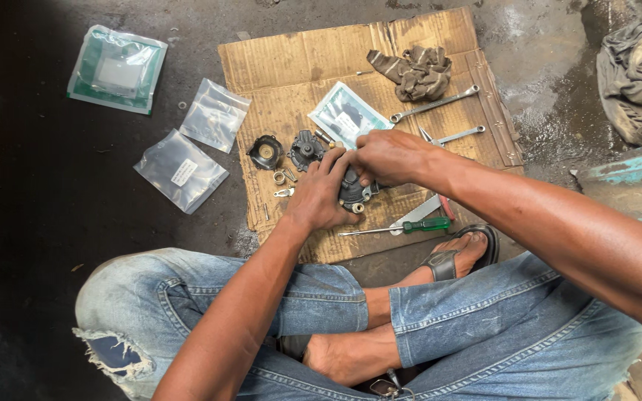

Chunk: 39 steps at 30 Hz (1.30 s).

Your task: The person sits on the ground and uses a wrench to tighten bolts on a mechanical component, likely a carburetor. They repeatedly adjust the wrench and rotate the part to access different fasteners.

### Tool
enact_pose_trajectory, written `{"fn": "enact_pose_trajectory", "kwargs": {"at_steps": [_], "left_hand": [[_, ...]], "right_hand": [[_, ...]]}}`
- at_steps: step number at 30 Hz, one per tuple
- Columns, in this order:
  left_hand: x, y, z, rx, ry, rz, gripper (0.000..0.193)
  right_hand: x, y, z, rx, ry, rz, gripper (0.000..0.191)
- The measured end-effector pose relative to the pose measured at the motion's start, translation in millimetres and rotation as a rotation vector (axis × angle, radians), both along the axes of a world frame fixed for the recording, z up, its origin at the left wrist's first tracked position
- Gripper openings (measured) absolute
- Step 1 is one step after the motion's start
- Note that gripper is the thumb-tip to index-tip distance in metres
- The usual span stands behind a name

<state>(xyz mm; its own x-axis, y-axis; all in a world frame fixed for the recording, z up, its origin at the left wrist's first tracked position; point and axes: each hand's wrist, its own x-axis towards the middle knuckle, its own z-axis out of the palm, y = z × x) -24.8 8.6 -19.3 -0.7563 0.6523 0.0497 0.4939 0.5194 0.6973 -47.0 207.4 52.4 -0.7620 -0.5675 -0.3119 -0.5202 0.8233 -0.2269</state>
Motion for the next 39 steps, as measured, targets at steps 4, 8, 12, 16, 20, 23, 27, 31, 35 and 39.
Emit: {"fn": "enact_pose_trajectory", "kwargs": {"at_steps": [4,8,12,16,20,23,27,31,35,39], "left_hand": [[0.3,2.0,1.7,0.010,0.011,0.007,0.121],[0.3,3.9,3.5,0.011,-0.003,0.013,0.124],[1.3,3.6,6.8,-0.001,-0.015,0.011,0.122],[4.8,7.7,8.2,-0.002,-0.027,0.014,0.119],[4.0,8.3,5.7,0.024,0.008,0.021,0.119],[2.1,9.1,2.5,0.012,-0.029,0.035,0.117],[0.9,8.8,-1.4,0.053,0.007,0.028,0.118],[-1.3,9.5,-1.4,0.031,-0.009,0.021,0.117],[1.4,9.9,4.8,-0.002,-0.022,0.029,0.118],[2.2,10.6,12.1,-0.031,-0.086,0.056,0.118]], "right_hand": [[13.6,9.5,9.3,0.036,-0.136,-0.273,0.027],[24.5,14.0,8.6,-0.100,-0.092,-0.355,0.031],[27.8,18.4,0.4,-0.125,-0.048,-0.394,0.033],[40.4,22.9,-10.0,-0.178,-0.040,-0.497,0.034],[49.0,19.5,-15.1,-0.191,0.015,-0.607,0.030],[55.4,12.8,-15.3,-0.163,-0.005,-0.754,0.032],[59.0,9.7,-14.8,-0.151,-0.011,-0.806,0.031],[54.1,13.1,-16.8,-0.185,0.038,-0.720,0.026],[53.3,13.8,-18.8,-0.213,0.007,-0.742,0.025],[58.6,11.3,-20.4,-0.192,0.009,-0.841,0.029]]}}
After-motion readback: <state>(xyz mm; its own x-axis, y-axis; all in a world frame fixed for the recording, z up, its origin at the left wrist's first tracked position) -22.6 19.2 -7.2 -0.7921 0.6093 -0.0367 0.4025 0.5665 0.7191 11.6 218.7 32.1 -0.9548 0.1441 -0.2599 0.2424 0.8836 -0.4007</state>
